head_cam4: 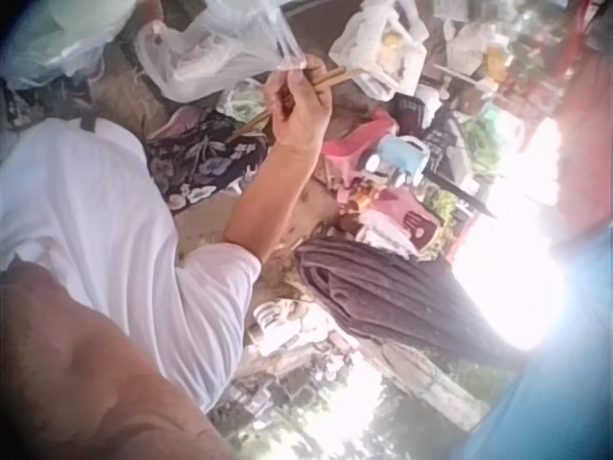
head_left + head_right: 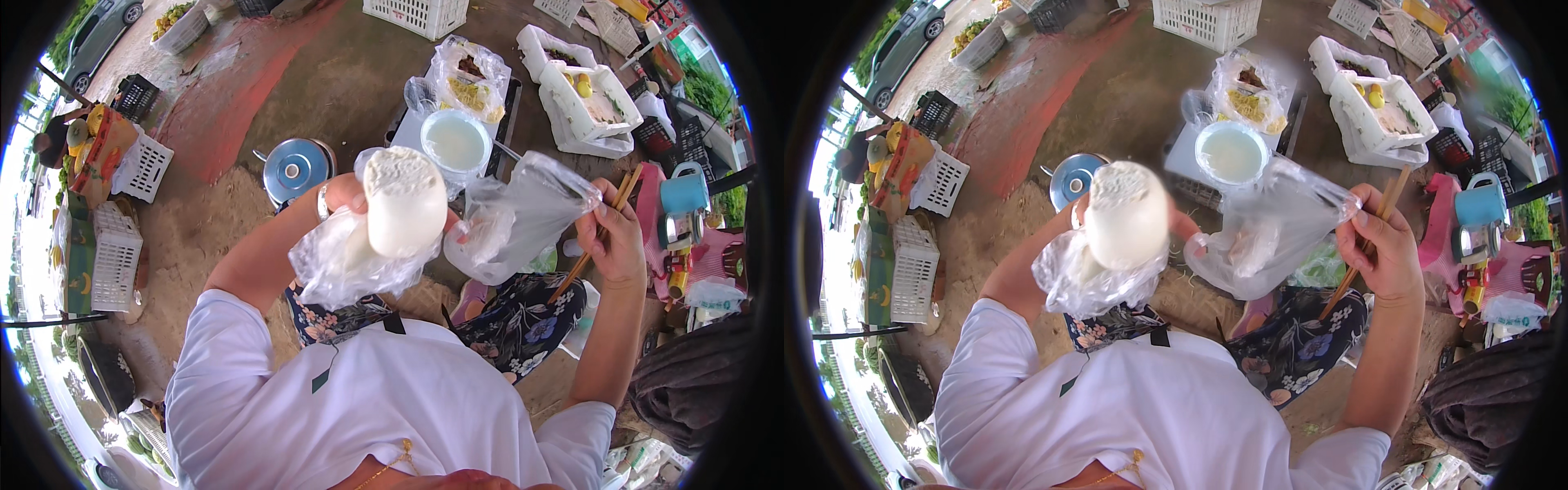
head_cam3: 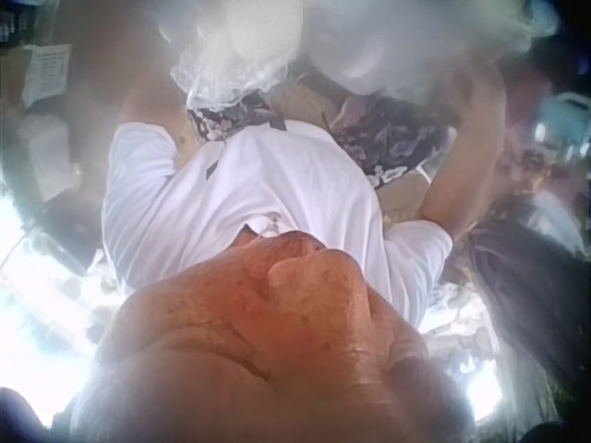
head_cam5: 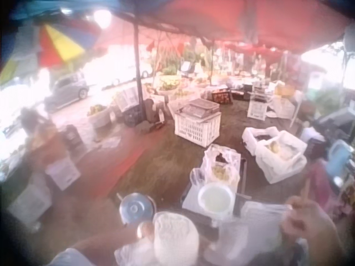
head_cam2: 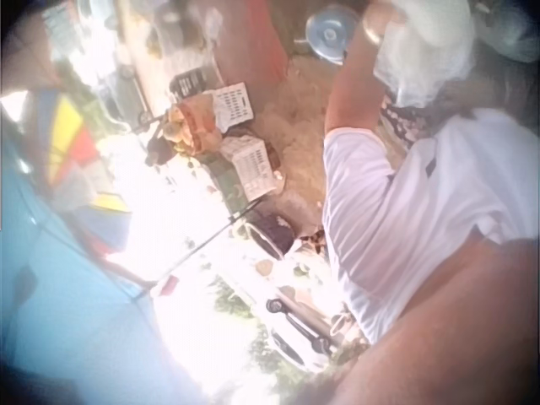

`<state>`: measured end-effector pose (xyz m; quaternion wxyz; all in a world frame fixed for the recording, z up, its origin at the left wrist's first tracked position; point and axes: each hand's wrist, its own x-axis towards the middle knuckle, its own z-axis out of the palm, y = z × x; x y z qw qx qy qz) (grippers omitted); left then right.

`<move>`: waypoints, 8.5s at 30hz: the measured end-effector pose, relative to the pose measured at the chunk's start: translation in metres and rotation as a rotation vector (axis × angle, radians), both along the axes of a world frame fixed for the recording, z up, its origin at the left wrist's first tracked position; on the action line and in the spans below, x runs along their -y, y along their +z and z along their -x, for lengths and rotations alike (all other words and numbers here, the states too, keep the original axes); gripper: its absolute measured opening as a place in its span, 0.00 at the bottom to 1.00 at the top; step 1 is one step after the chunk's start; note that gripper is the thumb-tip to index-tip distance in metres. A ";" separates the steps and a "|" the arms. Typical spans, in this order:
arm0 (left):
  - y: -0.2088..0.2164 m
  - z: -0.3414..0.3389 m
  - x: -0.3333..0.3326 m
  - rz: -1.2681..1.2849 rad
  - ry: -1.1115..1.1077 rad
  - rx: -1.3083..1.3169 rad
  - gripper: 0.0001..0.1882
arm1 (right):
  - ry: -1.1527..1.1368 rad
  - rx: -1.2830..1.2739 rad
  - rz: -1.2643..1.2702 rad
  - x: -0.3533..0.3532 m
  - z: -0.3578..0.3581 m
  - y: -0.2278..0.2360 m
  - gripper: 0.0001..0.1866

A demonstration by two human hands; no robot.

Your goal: The person prepares food by combining items from plastic bags into a container and bowl using chopsticks and their hands.

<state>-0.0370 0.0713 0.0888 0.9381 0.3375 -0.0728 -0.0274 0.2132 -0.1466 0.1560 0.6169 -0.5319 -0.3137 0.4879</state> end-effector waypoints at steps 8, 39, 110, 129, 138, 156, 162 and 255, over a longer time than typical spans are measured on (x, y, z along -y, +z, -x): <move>0.013 0.041 0.034 -0.043 0.351 -0.086 0.13 | -0.180 -0.050 0.009 0.007 -0.007 -0.020 0.07; -0.114 -0.162 0.045 0.276 -0.231 -0.259 0.30 | -0.440 0.481 0.694 0.124 -0.130 -0.118 0.04; -0.329 -0.317 0.123 0.142 -0.229 -0.859 0.30 | -1.082 -0.325 0.629 0.186 -0.125 -0.346 0.07; -0.330 -0.283 0.133 0.388 -0.535 -0.810 0.27 | -0.534 -0.208 0.590 0.154 -0.061 -0.330 0.08; -0.323 -0.310 0.110 0.272 -0.543 -0.777 0.27 | -0.760 -0.340 0.694 0.164 -0.106 -0.357 0.10; -0.327 -0.355 0.146 0.073 -0.666 -0.775 0.25 | -0.907 0.002 0.561 0.145 -0.103 -0.418 0.15; -0.353 -0.341 0.140 0.308 -0.480 -0.735 0.26 | -1.032 0.002 0.835 0.175 -0.113 -0.410 0.09; -0.237 -0.282 0.134 1.028 0.010 -0.589 0.34 | -0.907 0.621 0.315 0.163 -0.073 -0.242 0.06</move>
